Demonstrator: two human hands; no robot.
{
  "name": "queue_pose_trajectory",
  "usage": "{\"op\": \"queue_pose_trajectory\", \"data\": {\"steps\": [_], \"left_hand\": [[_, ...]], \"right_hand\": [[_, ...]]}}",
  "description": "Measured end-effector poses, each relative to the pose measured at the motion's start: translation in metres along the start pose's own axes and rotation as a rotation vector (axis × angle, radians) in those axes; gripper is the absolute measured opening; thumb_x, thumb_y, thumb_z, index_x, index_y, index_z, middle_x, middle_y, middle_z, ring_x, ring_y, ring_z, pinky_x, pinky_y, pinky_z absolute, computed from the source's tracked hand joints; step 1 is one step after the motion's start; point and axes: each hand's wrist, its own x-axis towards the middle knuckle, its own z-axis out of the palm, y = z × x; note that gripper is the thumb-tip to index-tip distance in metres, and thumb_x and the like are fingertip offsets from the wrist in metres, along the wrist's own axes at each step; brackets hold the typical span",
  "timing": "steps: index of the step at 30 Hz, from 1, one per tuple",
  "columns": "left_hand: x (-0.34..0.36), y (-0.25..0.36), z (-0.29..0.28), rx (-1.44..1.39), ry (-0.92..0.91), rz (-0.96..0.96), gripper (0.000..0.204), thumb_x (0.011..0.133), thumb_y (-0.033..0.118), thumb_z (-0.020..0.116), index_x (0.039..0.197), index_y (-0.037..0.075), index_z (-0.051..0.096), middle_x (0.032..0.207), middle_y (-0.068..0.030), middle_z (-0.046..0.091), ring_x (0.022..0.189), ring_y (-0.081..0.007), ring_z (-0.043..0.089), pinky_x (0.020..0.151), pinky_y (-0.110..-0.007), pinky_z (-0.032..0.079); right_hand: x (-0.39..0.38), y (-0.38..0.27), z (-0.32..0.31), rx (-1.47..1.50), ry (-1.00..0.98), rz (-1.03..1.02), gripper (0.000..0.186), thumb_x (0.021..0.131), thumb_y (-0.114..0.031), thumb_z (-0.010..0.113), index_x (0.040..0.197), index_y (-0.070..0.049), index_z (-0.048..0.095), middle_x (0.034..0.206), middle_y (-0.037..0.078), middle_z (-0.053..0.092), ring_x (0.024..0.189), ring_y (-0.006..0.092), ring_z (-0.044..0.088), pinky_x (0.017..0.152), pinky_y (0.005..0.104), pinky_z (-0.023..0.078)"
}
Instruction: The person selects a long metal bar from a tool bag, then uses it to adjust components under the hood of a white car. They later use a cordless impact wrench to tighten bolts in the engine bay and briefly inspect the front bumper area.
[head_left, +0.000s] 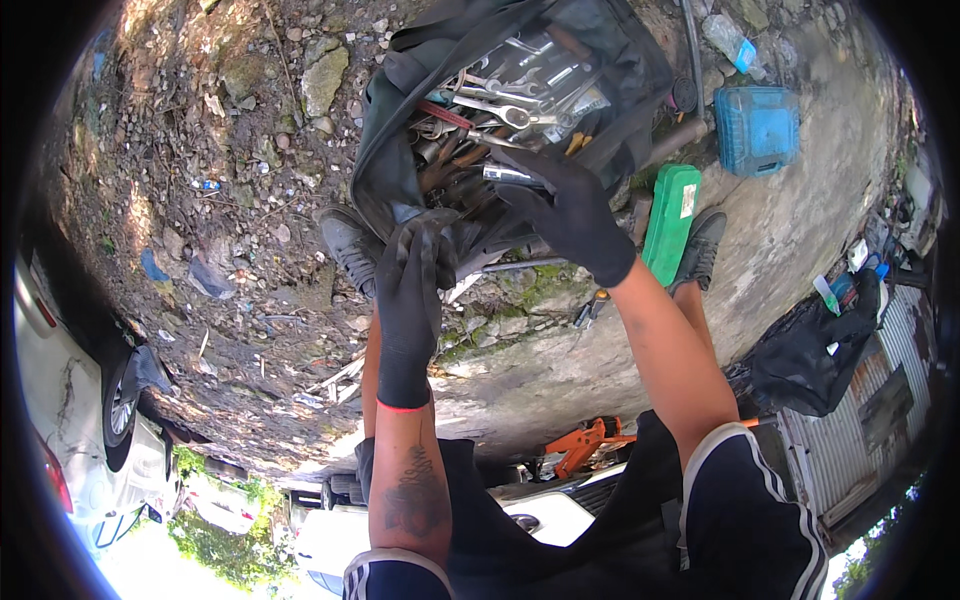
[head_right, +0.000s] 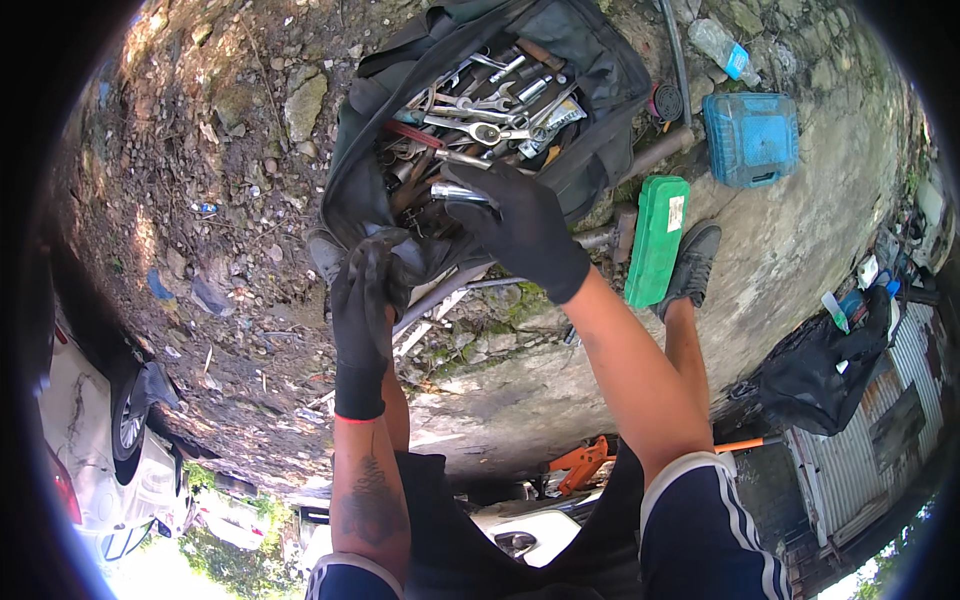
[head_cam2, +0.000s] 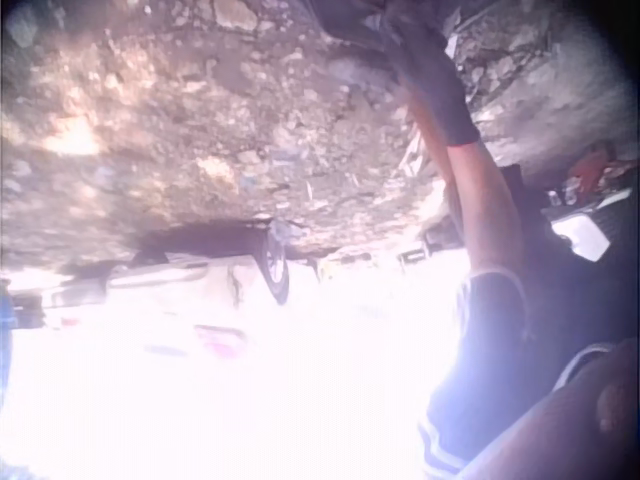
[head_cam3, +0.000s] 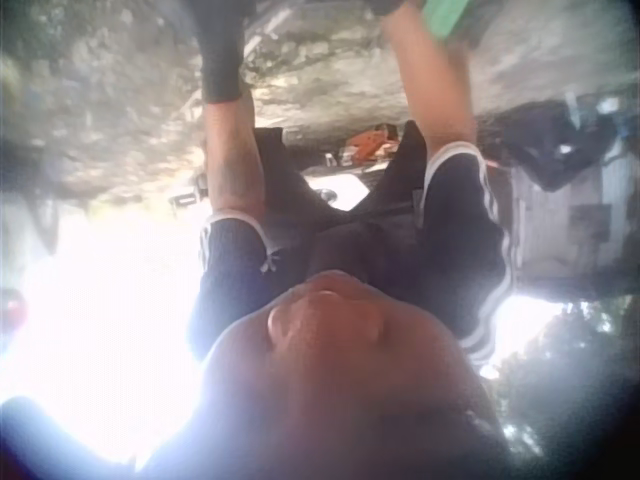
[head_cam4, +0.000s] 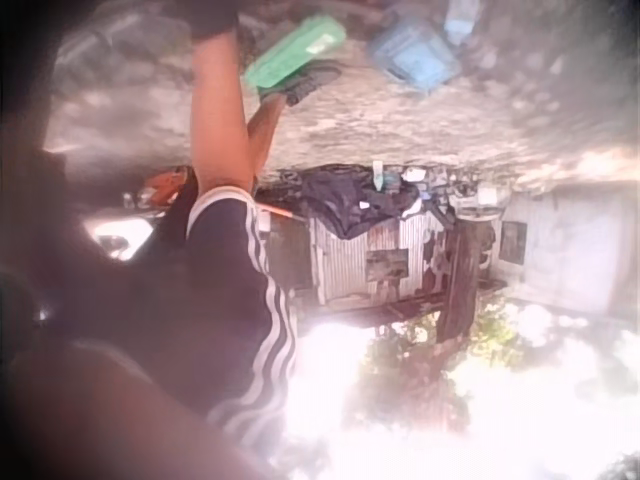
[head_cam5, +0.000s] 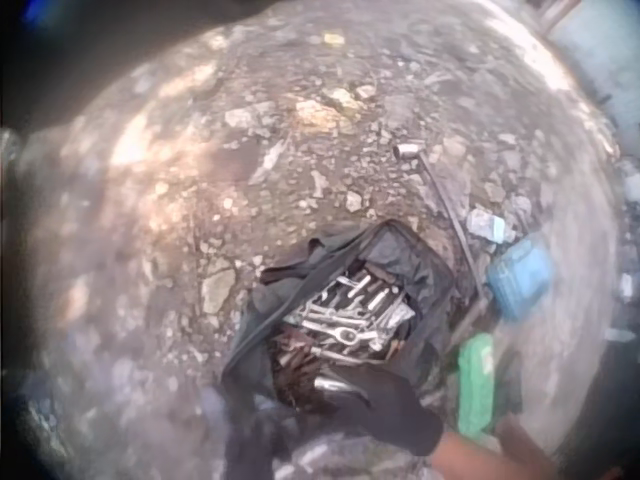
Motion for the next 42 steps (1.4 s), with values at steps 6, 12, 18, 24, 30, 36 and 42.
{"op": "queue_pose_trajectory", "data": {"steps": [6,12,18,24,30,36,42], "left_hand": [[0.0,-0.014,-0.002,-0.027,-0.035,-0.093,0.026,0.103,0.017,0.047,0.116,-0.001,0.06,0.091,-0.0034,0.062,0.072,-0.0073,0.052,0.061,-0.022,0.042],[-0.002,-0.019,-0.001,0.194,-0.126,0.15,0.035,0.105,0.022,0.041,0.124,-0.001,0.058,0.118,-0.0115,0.06,0.1,-0.0131,0.063,0.083,-0.025,0.051],[-0.005,-0.021,0.003,0.169,-0.067,0.023,0.032,0.103,0.015,0.045,0.127,-0.005,0.053,0.119,-0.0109,0.059,0.103,-0.015,0.063,0.085,-0.026,0.051],[-0.003,-0.016,0.007,-0.286,-0.195,-0.099,0.017,0.098,0.013,0.054,0.102,0.001,0.065,0.079,-0.0016,0.061,0.065,-0.0068,0.051,0.057,-0.023,0.039],[-0.012,-0.022,0.005,0.12,-0.205,0.135,0.025,0.096,0.01,0.056,0.119,0.0,0.062,0.093,-0.008,0.065,0.071,-0.0118,0.059,0.062,-0.027,0.047],[-0.009,-0.04,-0.007,0.388,-0.389,0.444,0.039,0.095,0.002,0.051,0.134,0.003,0.054,0.117,-0.0151,0.061,0.087,-0.0198,0.064,0.076,-0.031,0.054],[-0.012,0.002,-0.003,-0.071,-0.574,-0.07,0.041,0.097,0.014,0.055,0.134,-0.003,0.051,0.109,-0.0133,0.06,0.086,-0.0168,0.06,0.072,-0.029,0.05]], "right_hand": [[-0.034,-0.027,-0.026,0.297,-0.163,0.069,0.037,0.092,-0.002,0.059,0.129,-0.003,0.058,0.118,0.015,0.061,0.109,0.0239,0.061,0.089,0.0338,0.047],[-0.038,-0.029,-0.038,0.357,-0.167,0.061,0.037,0.088,0.001,0.063,0.125,-0.003,0.057,0.117,0.013,0.062,0.111,0.0217,0.061,0.095,0.0333,0.047],[-0.041,-0.021,-0.038,0.485,-0.184,0.169,0.04,0.084,0.0,0.068,0.123,-0.003,0.058,0.115,0.012,0.063,0.11,0.0206,0.061,0.095,0.0332,0.047],[-0.041,-0.019,-0.037,0.444,-0.155,0.156,0.026,0.079,0.0,0.072,0.105,-0.003,0.069,0.11,0.009,0.064,0.104,0.0182,0.062,0.091,0.0323,0.048],[-0.035,-0.021,-0.033,0.447,-0.155,0.045,0.016,0.072,0.011,0.068,0.081,-0.002,0.073,0.105,0.008,0.065,0.095,0.0138,0.063,0.081,0.0287,0.049],[-0.032,-0.03,-0.027,0.581,-0.133,0.133,0.017,0.069,0.015,0.067,0.077,0.0,0.07,0.103,0.009,0.066,0.088,0.0139,0.065,0.073,0.0252,0.052],[-0.032,-0.03,-0.023,0.692,-0.095,0.116,0.017,0.068,0.014,0.069,0.068,-0.002,0.065,0.099,0.011,0.069,0.093,0.0174,0.067,0.077,0.0294,0.054]]}}
